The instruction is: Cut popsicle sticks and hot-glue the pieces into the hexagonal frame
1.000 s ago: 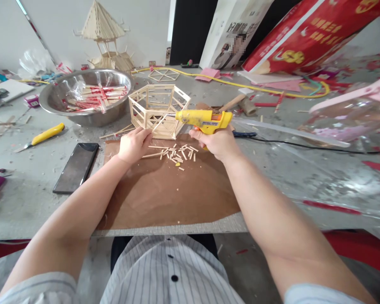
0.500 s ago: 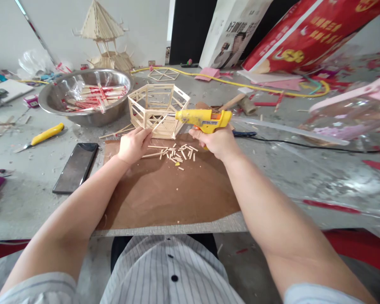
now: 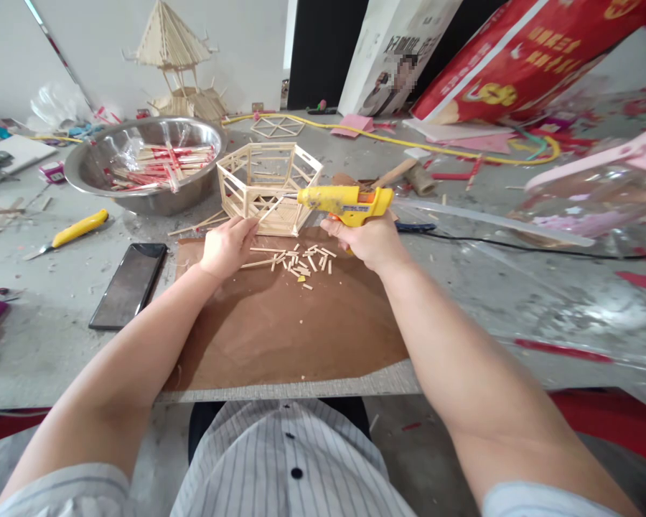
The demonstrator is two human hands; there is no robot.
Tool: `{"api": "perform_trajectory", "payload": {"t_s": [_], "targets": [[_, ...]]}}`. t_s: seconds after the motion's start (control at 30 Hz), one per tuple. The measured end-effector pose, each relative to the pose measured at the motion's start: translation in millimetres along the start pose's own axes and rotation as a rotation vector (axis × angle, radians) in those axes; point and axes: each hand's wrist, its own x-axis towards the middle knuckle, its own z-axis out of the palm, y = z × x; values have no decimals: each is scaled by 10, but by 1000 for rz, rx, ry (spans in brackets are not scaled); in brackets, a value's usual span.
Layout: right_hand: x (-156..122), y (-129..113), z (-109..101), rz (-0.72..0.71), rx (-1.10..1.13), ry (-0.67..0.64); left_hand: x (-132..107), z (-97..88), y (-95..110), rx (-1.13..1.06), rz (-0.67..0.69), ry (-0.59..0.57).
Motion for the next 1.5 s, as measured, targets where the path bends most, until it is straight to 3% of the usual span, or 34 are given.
{"api": "perform_trajectory", "payload": {"t_s": [0.37,0.93,1.5], "targets": [[-7,-24,6,-39,-1,4,8,-8,10,-41,-40,-40],[5,16,-4,18,-8,-6,19,4,-2,-133,-52,10],[4,-5,-5,15,36,16,10,-1,4,-86,-40,-23]]}}
